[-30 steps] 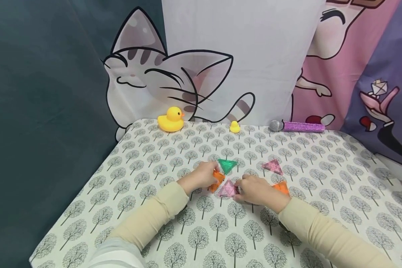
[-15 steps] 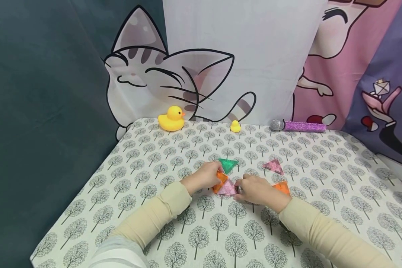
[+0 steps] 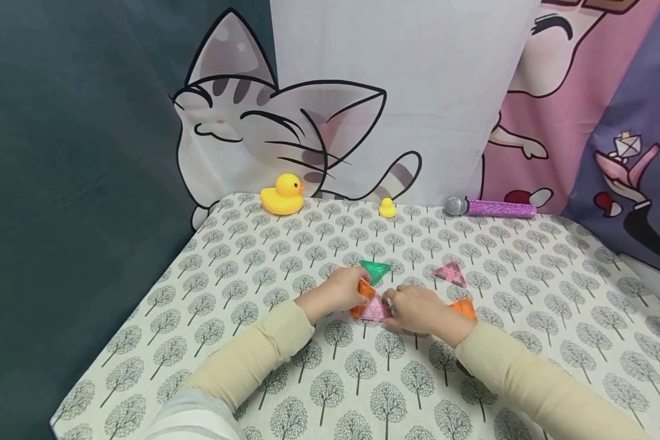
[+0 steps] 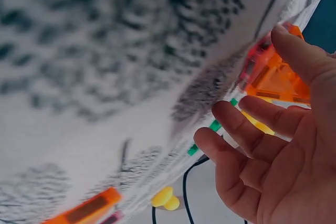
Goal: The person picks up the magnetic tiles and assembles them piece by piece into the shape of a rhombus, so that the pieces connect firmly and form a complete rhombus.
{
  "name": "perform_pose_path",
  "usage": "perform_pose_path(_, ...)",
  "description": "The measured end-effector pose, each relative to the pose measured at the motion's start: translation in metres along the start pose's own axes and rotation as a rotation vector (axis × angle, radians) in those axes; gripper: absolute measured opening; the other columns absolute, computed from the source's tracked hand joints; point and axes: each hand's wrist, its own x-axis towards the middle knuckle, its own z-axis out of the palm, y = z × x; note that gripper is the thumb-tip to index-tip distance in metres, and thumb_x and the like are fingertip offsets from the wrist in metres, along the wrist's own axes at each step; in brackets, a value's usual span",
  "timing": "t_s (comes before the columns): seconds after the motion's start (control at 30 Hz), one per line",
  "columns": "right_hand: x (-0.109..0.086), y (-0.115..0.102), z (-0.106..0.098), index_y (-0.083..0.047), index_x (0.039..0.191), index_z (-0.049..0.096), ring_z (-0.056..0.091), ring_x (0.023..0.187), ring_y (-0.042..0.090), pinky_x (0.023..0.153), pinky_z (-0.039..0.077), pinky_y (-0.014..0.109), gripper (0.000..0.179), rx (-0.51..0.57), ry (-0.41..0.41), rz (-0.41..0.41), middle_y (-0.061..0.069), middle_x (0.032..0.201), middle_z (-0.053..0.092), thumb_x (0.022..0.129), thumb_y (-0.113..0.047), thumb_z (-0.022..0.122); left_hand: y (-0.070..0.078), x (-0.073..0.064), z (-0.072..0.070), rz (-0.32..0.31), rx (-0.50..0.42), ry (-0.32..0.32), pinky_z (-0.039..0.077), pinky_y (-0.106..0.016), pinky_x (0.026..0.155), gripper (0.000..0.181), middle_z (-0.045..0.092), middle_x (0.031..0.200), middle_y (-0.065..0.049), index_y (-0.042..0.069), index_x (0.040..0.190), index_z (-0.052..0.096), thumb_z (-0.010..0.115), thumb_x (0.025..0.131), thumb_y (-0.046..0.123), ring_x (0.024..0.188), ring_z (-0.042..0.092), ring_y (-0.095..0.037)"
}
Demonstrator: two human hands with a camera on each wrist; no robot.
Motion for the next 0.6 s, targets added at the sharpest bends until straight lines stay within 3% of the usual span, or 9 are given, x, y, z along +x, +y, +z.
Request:
perform_pose_path(0.2,0.011,-0.002,-0.008,-0.004,0.112,0.054,0.057,0.074,0.024,0.055,0.047,0.034,0.061,0.002,0.017,-0.002,0.010,0.088,0.060,0.068,-0.045,0.068,0.001,-0.001,0.000,0.017,0.032,0.007,0.043,-0.018,0.050,0.043,0.056,0.083,-0.003,0.007,0.111,0.054,0.069,0.071,0.007,0.062,0.050,-0.012)
perform_pose_path(0.33,0.016,0.000,-0.013,-0.005,0.114,0.053,0.057,0.081,0.025,0.059,0.048,0.036,0.065,0.043,-0.028,0.010,0.011,0.093,0.060,0.066,-0.045,0.069,-0.001,0.000,0.002,0.013,0.015,0.007,0.044,-0.018,0.049,0.040,0.055,0.079,-0.002,0.006,0.107,0.054,0.069,0.070,0.006,0.061,0.051,-0.012)
perform_pose_path(0.6,0.022,0.012,-0.020,-0.006,0.114,0.054,0.054,0.094,0.026,0.076,0.046,0.041,0.051,0.119,-0.126,-0.031,0.009,0.107,0.058,0.069,-0.024,0.071,-0.005,-0.001,0.000,0.000,-0.055,-0.026,0.045,-0.018,0.053,0.037,0.056,0.079,-0.003,0.003,0.102,0.057,0.066,0.067,-0.006,0.066,0.053,-0.013)
